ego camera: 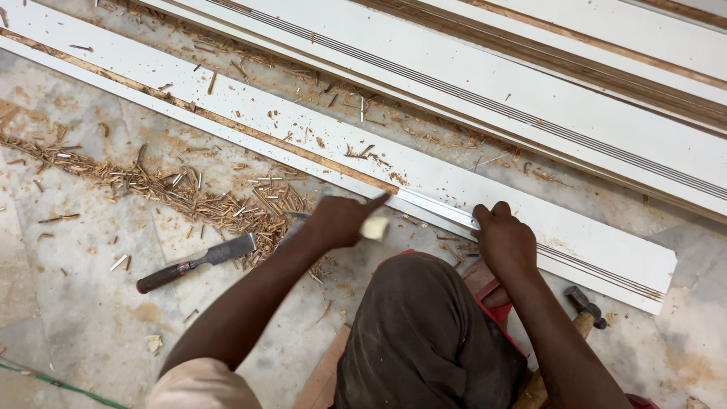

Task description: The person sits on the floor and uses a hammer and a small wooden block to repeatedly strike a long white wooden plank. The person adjusts the plank's position and continues hammering along its length.

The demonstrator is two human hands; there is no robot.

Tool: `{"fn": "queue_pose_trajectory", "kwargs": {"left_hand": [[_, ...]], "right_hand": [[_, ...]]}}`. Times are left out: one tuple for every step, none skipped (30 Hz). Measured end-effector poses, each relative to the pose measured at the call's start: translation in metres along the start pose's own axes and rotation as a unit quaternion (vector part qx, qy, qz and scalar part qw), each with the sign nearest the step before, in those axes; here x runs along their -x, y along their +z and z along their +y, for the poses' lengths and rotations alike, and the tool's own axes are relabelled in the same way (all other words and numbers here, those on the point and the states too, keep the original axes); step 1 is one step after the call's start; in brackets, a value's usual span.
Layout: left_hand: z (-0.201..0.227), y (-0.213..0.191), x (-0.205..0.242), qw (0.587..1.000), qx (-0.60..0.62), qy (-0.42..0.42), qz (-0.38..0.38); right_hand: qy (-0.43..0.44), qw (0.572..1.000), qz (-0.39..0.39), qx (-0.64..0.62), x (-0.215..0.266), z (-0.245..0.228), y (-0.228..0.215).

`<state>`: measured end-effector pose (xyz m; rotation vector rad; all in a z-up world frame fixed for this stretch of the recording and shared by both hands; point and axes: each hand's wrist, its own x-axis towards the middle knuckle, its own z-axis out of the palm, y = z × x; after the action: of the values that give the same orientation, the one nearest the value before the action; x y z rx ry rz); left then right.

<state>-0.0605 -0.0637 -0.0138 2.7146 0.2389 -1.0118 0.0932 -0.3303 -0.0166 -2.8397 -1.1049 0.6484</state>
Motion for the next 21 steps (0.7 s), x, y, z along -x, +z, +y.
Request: {"fn": "queue_pose_trajectory", "kwargs": {"left_hand": [[0.009, 0.002, -0.005, 1.000, 0.005, 0.015, 0.007], [0.015, 0.004, -0.011, 0.999, 0.010, 0.031, 0.014], [0.020, 0.008, -0.017, 0.999, 0.009, 0.035, 0.026], [0.023, 0.012, -0.024, 0.998, 0.009, 0.040, 0.037], [0.024, 0.017, -0.028, 0.998, 0.007, 0.045, 0.047], [0.022, 0.021, -0.031, 0.997, 0.011, 0.041, 0.057], [0.021, 0.026, -0.032, 0.997, 0.016, 0.037, 0.066], [0.021, 0.029, -0.033, 0.996, 0.020, 0.034, 0.074], [0.021, 0.031, -0.033, 0.997, 0.017, 0.032, 0.074], [0.021, 0.032, -0.033, 0.997, 0.015, 0.031, 0.073], [0.019, 0.029, -0.034, 0.997, 0.009, 0.029, 0.075], [0.017, 0.026, -0.034, 0.997, 0.009, 0.022, 0.072], [0.017, 0.025, -0.033, 0.998, 0.011, 0.016, 0.065], [0.016, 0.025, -0.033, 0.998, 0.013, 0.010, 0.059], [0.013, 0.024, -0.032, 0.998, 0.016, 0.005, 0.058], [0.007, 0.023, -0.032, 0.998, 0.019, -0.001, 0.057], [0.001, 0.024, -0.032, 0.998, 0.023, -0.003, 0.054], [-0.006, 0.026, -0.030, 0.998, 0.016, -0.012, 0.066], [-0.015, 0.026, -0.027, 0.997, 0.008, -0.018, 0.079], [-0.025, 0.025, -0.025, 0.996, -0.001, -0.024, 0.091], [-0.035, 0.022, -0.022, 0.996, -0.003, -0.040, 0.082]], "right_hand": [[-0.001, 1.000, -0.005, 0.009, -0.002, 0.000, 0.000], [-0.001, 1.000, -0.009, 0.018, -0.003, -0.001, 0.001], [-0.002, 1.000, -0.014, 0.027, -0.004, -0.001, 0.003], [-0.017, 0.999, 0.000, 0.041, -0.006, -0.002, 0.005], [-0.030, 0.998, 0.014, 0.055, -0.008, -0.003, 0.008], [-0.044, 0.996, 0.028, 0.068, -0.009, -0.003, 0.010], [-0.050, 0.996, 0.027, 0.072, -0.010, -0.003, 0.012], [-0.055, 0.995, 0.026, 0.076, -0.013, -0.004, 0.014], [-0.062, 0.995, 0.026, 0.079, -0.014, -0.005, 0.015], [-0.063, 0.995, 0.026, 0.080, -0.015, -0.007, 0.017], [-0.063, 0.994, 0.030, 0.079, -0.019, -0.011, 0.018], [-0.064, 0.994, 0.034, 0.079, -0.023, -0.013, 0.019], [-0.059, 0.995, 0.026, 0.071, -0.022, -0.013, 0.022], [-0.053, 0.996, 0.017, 0.063, -0.021, -0.013, 0.026], [-0.049, 0.997, 0.007, 0.057, -0.019, -0.012, 0.030], [-0.055, 0.998, 0.012, 0.036, -0.020, -0.009, 0.035], [-0.058, 0.998, 0.016, 0.016, -0.019, -0.003, 0.041], [-0.061, 0.998, 0.020, -0.005, -0.018, 0.000, 0.048], [-0.082, 0.996, 0.020, -0.010, -0.018, 0.000, 0.056], [-0.102, 0.994, 0.020, -0.014, -0.018, -0.002, 0.064], [-0.124, 0.992, 0.022, -0.019, -0.020, -0.005, 0.070]]}}
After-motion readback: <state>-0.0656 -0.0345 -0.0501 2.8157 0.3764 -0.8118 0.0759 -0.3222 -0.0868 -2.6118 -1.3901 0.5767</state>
